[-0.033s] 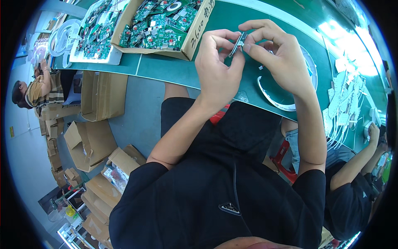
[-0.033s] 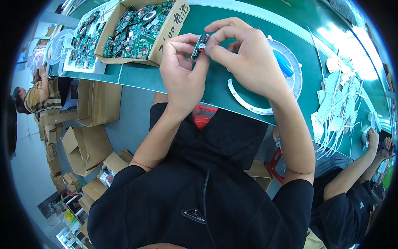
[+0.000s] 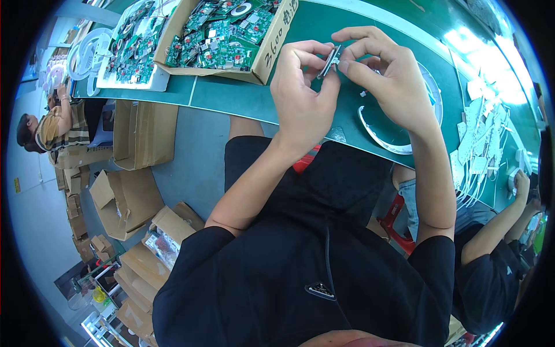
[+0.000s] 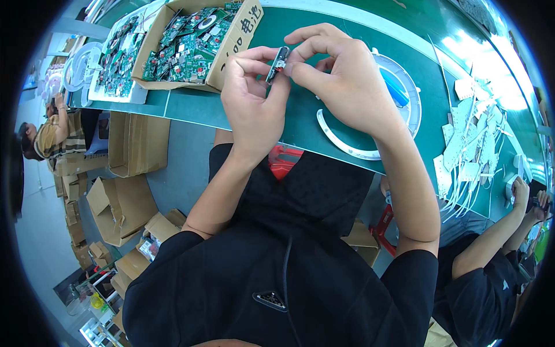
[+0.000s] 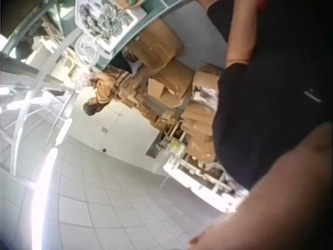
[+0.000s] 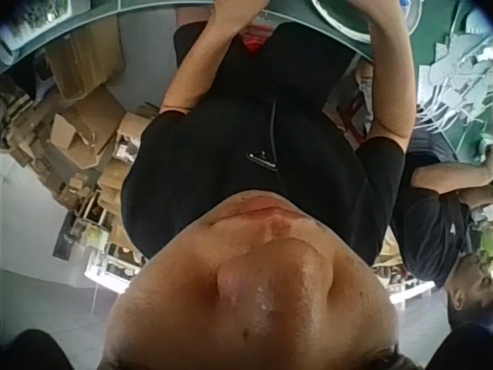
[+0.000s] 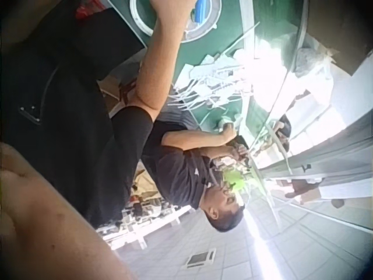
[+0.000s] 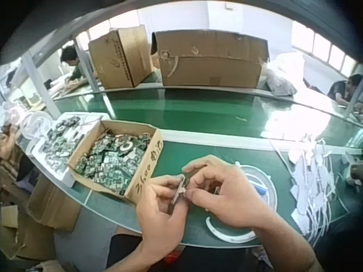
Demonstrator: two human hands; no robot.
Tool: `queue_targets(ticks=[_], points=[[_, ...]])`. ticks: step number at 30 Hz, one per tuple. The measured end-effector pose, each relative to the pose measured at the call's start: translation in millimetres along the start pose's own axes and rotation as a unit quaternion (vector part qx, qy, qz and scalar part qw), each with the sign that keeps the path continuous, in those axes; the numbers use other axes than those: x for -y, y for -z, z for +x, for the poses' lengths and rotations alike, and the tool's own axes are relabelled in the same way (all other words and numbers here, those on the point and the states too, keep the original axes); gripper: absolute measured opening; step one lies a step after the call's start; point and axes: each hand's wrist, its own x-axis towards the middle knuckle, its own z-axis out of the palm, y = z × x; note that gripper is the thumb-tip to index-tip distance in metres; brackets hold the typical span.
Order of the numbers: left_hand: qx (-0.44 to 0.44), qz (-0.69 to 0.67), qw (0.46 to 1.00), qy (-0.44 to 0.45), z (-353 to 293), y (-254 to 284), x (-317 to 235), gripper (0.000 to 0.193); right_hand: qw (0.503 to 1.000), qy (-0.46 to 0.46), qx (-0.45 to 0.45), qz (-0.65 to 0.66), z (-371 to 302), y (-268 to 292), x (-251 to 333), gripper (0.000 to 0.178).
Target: The person assembles electronic components by hand, connecting wires to circuit boards.
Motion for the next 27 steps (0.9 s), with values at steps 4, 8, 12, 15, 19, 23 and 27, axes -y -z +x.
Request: queue_targets(ticks=[4,8,12,15,19,23,27], points=[[0.000,0.015,1.000,-0.016,2.2,-1.0,0.0,0.022,0.999,-0.007,0.013,0.029,0.5,0.7,-6.2,0.022],[-0.004,0.014,1.000,-0.020,6.3,-1.8,2.8,0.020,0.999,0.000,0.016,0.029,4.5,1.9,-9.1,0.022],[0.004,0.031,0.999,-0.013,6.7,-2.6,0.4,0.020,0.999,-0.020,0.011,0.036,3.9,3.4,-8.7,0.023],[0.014,0.049,0.998,-0.033,6.6,-1.7,1.9,0.020,0.997,-0.048,0.020,0.063,3.6,6.3,-7.3,0.022],[0.010,0.058,0.996,-0.070,6.0,-0.6,11.6,0.020,0.994,-0.070,0.025,0.086,4.9,5.5,-5.7,0.022],[-0.015,0.187,0.970,-0.152,9.1,-0.5,2.5,0.022,0.994,-0.072,0.012,0.087,4.7,4.2,-8.7,0.023],[0.007,0.251,0.952,-0.178,9.2,-0.3,-1.2,0.024,0.994,-0.077,-0.001,0.079,4.1,5.2,-5.9,0.022]])
